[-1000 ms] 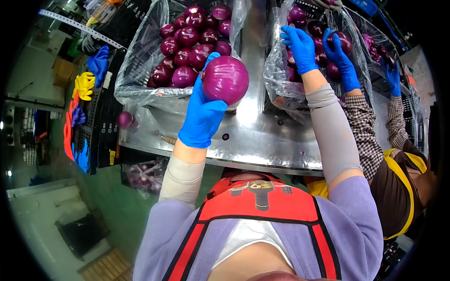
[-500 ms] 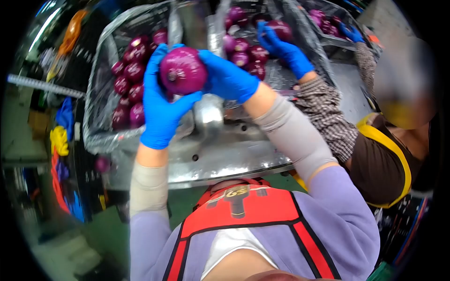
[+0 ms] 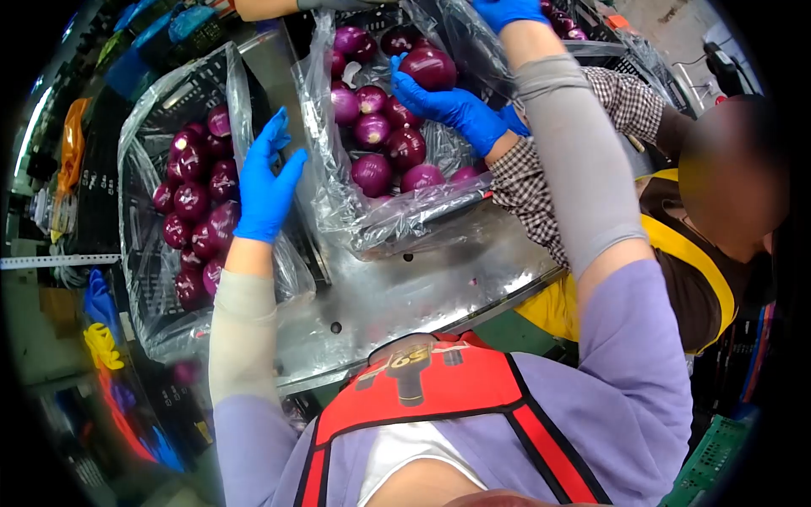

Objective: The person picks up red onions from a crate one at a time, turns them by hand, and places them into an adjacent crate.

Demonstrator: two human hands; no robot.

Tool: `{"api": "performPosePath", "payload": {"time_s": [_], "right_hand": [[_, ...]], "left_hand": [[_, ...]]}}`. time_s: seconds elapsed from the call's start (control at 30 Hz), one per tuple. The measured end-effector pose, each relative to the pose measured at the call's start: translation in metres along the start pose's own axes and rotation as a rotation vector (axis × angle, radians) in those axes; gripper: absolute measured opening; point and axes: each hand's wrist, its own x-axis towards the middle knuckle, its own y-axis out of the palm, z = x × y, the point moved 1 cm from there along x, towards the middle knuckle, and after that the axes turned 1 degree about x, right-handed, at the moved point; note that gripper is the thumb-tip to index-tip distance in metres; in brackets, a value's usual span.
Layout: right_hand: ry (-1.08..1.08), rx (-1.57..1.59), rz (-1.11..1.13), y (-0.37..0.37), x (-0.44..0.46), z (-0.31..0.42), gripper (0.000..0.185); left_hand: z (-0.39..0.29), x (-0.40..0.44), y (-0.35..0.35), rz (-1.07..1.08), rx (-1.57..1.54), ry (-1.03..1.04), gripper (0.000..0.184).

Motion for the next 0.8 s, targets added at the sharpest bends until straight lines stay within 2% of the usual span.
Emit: {"api": "performPosePath", "payload": {"time_s": [0.03,0.07,0.13,0.2,0.27,0.33,0.37,0.6,0.7,0.8], "right_hand": [[0.028,-0.004,-0.198,-0.013,0.006,0.013,0.041],[0.054,-0.008,-0.394,-0.024,0.012,0.027,0.042],[0.094,-0.057,-0.365,-0.072,0.042,0.042,0.046],[0.199,-0.102,-0.228,-0.106,0.054,0.047,0.057],[0.193,-0.109,-0.705,-0.097,0.046,0.045,0.063],[0.185,-0.337,-0.539,-0.134,0.072,0.049,0.07],[0.18,-0.422,-0.531,-0.144,0.082,0.052,0.068],[0.023,-0.661,-0.517,-0.153,0.094,0.049,0.058],[-0.132,-0.755,-0.391,-0.125,0.093,0.044,0.054],[-0.303,-0.785,-0.094,-0.042,0.064,0.025,0.049]], "left_hand": [[-0.01,-0.002,0.002,-0.013,0.051,0.019,0.058],[-0.01,-0.002,0.002,-0.012,0.051,0.012,0.058],[-0.007,0.001,0.003,0.025,0.012,-0.019,0.058],[-0.005,0.003,0.003,0.004,-0.038,-0.028,0.057],[-0.008,0.002,0.002,-0.021,-0.083,-0.045,0.056],[-0.021,0.002,0.003,-0.003,-0.03,-0.012,0.056],[-0.028,0.001,0.004,0.043,-0.001,-0.009,0.053],[-0.035,-0.004,0.008,-0.002,-0.1,-0.001,0.052],[-0.036,-0.002,0.007,0.002,-0.084,-0.054,0.051],[-0.036,-0.002,0.008,0.048,-0.203,-0.154,0.048]]}}
